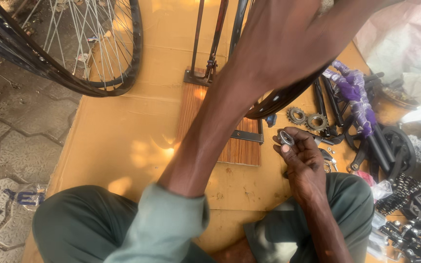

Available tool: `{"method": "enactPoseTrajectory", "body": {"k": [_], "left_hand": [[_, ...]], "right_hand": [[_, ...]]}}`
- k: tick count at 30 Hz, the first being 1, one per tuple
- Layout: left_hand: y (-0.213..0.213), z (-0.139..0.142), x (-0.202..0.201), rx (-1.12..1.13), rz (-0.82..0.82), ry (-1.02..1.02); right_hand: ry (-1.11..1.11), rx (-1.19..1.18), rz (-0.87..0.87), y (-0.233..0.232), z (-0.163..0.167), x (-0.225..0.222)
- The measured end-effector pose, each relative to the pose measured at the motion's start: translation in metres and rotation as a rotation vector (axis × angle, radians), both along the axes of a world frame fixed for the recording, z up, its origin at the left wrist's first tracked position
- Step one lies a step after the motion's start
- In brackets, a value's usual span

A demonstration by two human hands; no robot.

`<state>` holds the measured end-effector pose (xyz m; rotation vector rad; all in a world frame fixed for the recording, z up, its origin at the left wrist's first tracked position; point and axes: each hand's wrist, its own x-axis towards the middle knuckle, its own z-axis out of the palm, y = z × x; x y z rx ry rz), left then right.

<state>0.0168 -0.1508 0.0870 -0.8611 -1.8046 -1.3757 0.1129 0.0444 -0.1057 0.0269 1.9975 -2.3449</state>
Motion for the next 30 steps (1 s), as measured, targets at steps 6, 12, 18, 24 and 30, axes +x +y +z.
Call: {"method": "enactPoseTrajectory", "body": {"k": [6, 12, 18, 24, 30], "left_hand": [[-0.035, -0.058, 0.026, 0.101, 0.012, -0.021], [-0.047, -0.074, 0.033, 0.026, 0.214, -0.275], [-0.039, -0.051, 0.033, 0.074, 0.06, 0.077], [-0.025, -0.029, 0.034, 0.179, -0.112, 0.05], [-0.021, -0.03, 0.031, 0.157, -0.127, 0.068]], "right_hand": [[-0.014, 0.001, 0.007, 0.0, -0.007, 0.0], [-0.028, 0.013, 0.01, -0.002, -0.013, 0.001], [-0.054, -0.006, 0.0, -0.003, -0.018, -0.002], [-0.066, -0.043, -0.006, 0.001, -0.025, -0.002], [-0.095, 0.011, -0.009, 0.002, -0.03, -0.001]]}}
